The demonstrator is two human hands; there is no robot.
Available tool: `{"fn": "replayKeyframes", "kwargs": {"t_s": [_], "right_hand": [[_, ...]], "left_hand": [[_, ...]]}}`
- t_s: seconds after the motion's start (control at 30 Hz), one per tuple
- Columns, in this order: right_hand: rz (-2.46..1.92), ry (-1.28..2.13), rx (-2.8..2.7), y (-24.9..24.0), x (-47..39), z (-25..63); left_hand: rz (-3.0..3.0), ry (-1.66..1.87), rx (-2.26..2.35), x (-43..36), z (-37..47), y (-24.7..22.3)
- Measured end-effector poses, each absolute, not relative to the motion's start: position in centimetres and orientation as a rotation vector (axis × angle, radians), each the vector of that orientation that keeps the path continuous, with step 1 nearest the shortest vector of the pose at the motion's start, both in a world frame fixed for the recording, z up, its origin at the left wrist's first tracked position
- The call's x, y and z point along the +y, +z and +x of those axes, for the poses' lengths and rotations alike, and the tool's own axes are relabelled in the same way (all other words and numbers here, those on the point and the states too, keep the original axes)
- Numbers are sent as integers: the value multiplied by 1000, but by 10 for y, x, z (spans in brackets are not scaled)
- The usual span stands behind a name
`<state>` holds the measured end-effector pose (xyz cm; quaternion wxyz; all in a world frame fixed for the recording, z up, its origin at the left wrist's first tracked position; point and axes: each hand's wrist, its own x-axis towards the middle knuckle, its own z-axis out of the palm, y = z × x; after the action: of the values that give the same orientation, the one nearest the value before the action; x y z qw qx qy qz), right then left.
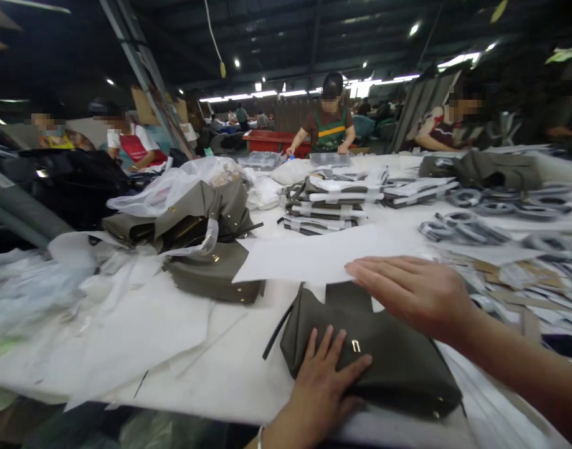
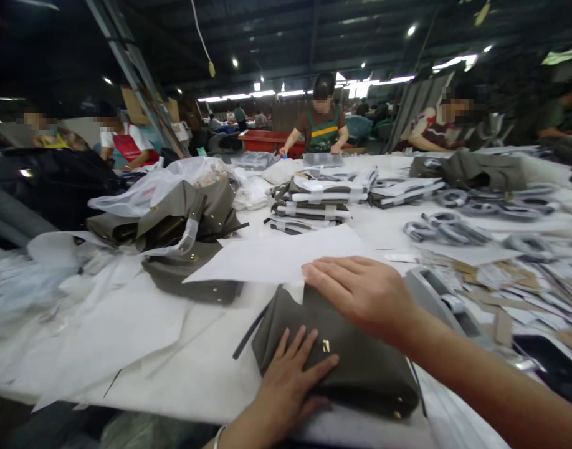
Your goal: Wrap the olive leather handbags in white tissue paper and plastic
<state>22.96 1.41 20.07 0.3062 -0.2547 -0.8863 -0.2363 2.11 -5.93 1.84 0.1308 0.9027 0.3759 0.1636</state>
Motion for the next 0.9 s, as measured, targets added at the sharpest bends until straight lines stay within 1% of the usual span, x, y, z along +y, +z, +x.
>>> {"fn": "replayKeyframes", "kwargs": {"t_s": [0.07, 0.17, 0.27, 0.33, 0.43, 0.57, 0.67, 0.73, 0.8, 0.9], "right_hand": [[-775, -554, -2453, 178, -16, 241], [-982, -335, -2582, 128, -49, 246], [-1238, -167, -2577, 80, -71, 245], [-1388, -109, -2541, 60, -81, 243], [-1502, -34, -2553, 53, -86, 241], [-1535, 88, -2626, 73, -77, 243], [-1462, 213, -2696, 91, -63, 248], [-1421, 295, -2705, 94, -57, 251], [-1474, 284, -2643, 86, -55, 253], [-1556, 93, -2566, 59, -62, 257]], "left_hand": [[2637, 468, 1115, -61, 23, 12], [2625, 427, 1132, -64, 24, 3], [2637, 394, 1176, -67, 22, -6], [2665, 388, 1200, -69, 21, -10], [2708, 397, 1225, -71, 21, -15], [2756, 431, 1213, -70, 21, -17], [2769, 448, 1191, -68, 20, -15], [2780, 447, 1173, -67, 20, -15], [2797, 460, 1165, -67, 19, -16], [2861, 554, 1178, -69, 20, -21]]}}
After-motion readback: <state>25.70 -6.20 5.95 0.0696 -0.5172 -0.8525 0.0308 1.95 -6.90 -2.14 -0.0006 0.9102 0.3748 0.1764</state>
